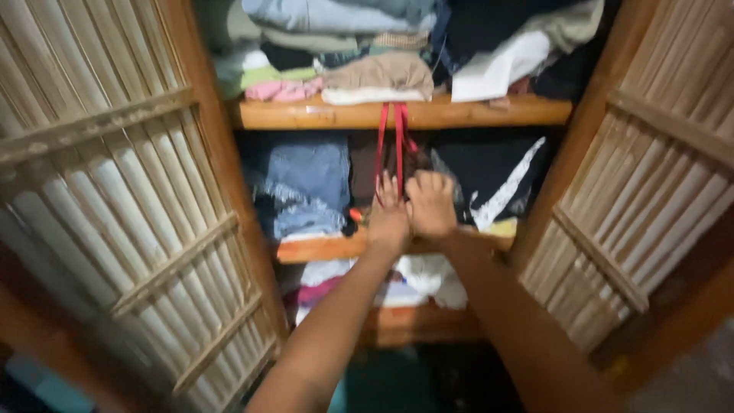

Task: The recorder is seen folding various items of clothing on a bed and placing them into a wooden wardrobe.

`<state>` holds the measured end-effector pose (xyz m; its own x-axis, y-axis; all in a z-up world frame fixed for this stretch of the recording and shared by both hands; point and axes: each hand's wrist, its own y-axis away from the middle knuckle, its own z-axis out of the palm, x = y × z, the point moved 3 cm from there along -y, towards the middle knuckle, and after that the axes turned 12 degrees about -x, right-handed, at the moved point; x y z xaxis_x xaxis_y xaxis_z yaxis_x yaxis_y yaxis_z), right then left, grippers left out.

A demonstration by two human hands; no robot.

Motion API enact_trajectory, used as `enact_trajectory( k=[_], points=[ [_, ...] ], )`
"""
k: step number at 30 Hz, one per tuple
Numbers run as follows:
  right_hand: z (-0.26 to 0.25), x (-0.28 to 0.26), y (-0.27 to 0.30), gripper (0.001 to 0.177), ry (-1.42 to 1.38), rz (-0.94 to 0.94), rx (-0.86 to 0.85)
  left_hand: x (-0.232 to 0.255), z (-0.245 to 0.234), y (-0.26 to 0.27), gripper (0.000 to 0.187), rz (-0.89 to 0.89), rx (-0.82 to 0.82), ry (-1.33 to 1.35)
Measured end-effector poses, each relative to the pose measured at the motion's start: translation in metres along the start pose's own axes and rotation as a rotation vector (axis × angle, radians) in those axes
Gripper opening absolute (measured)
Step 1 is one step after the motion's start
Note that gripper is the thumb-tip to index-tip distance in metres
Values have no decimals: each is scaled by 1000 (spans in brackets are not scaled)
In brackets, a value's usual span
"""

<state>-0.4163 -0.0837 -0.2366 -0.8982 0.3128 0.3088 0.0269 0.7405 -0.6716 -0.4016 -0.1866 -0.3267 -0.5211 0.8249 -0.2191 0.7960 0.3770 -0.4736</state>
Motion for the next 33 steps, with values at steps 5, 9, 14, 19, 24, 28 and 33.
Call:
enact_trajectory(
  k=[5, 9, 14, 19, 24, 28, 33],
  points=[
    [-81, -14, -26, 50, -84, -388, -339, -2, 14, -20, 65, -119, -98, -13],
    [-108, 4, -94, 9, -118, -621, -508, -40, -52, -79, 54, -139, -395, 264],
    [-219, 17, -193, 11, -178, -757, -326, -94, -145, -87, 46, -178, -717, 523],
    [-311, 22, -274, 14, -163, -738, -390, -172, -284, -91, 49, -83, -831, 705],
    [-407, 2, -334, 22, -77, -772, -491, -221, -337, -109, 35, 418, -571, 769],
    [-445, -2, -382, 17, -197, -777, -537, -280, -429, -82, 37, 221, -931, 1005],
    [-457, 1, -426, 14, -428, -693, -524, -350, -473, -51, 40, 100, -383, 816]
  ],
)
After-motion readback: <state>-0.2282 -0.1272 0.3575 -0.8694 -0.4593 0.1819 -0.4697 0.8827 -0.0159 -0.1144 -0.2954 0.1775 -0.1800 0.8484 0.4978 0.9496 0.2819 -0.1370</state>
